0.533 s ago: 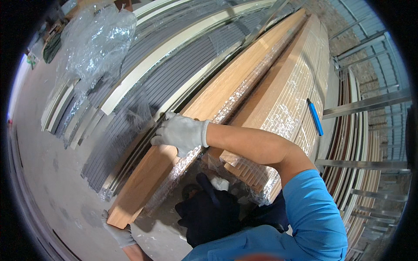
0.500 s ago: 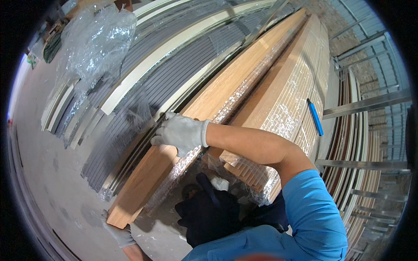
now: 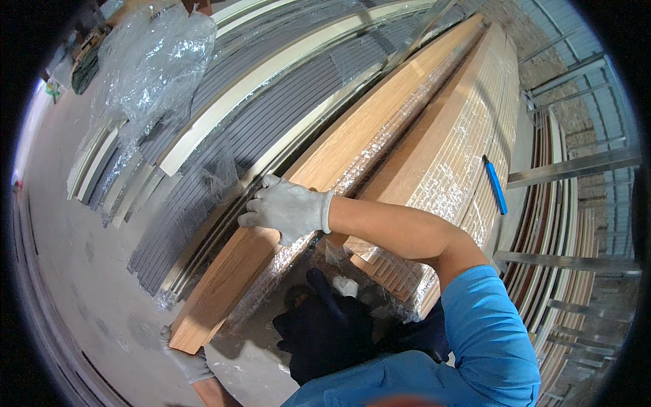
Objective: The person unpacks wooden planks from plastic wrap using a utility knife. They cut the wrap, remove the planks, and place them on a rack.
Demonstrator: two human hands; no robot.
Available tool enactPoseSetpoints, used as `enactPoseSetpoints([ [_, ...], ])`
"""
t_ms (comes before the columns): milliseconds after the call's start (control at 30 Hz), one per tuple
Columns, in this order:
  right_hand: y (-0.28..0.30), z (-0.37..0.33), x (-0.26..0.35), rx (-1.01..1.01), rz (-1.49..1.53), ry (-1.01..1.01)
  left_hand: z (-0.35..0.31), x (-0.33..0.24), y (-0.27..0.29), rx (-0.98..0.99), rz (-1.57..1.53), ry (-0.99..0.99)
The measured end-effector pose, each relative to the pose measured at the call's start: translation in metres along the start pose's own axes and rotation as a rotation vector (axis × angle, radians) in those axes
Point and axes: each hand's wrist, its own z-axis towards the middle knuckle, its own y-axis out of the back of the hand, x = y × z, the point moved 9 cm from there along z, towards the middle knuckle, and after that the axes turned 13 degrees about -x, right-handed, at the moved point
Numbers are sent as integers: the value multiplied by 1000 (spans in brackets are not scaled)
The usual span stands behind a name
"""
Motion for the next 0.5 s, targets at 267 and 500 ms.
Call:
enactPoseSetpoints([
  [267, 15, -7, 8, 72, -80, 0, -14, -5, 14, 21, 10, -88],
  [500, 8, 5, -2, 128, -17, -47, -16, -6, -1, 52, 42, -3],
])
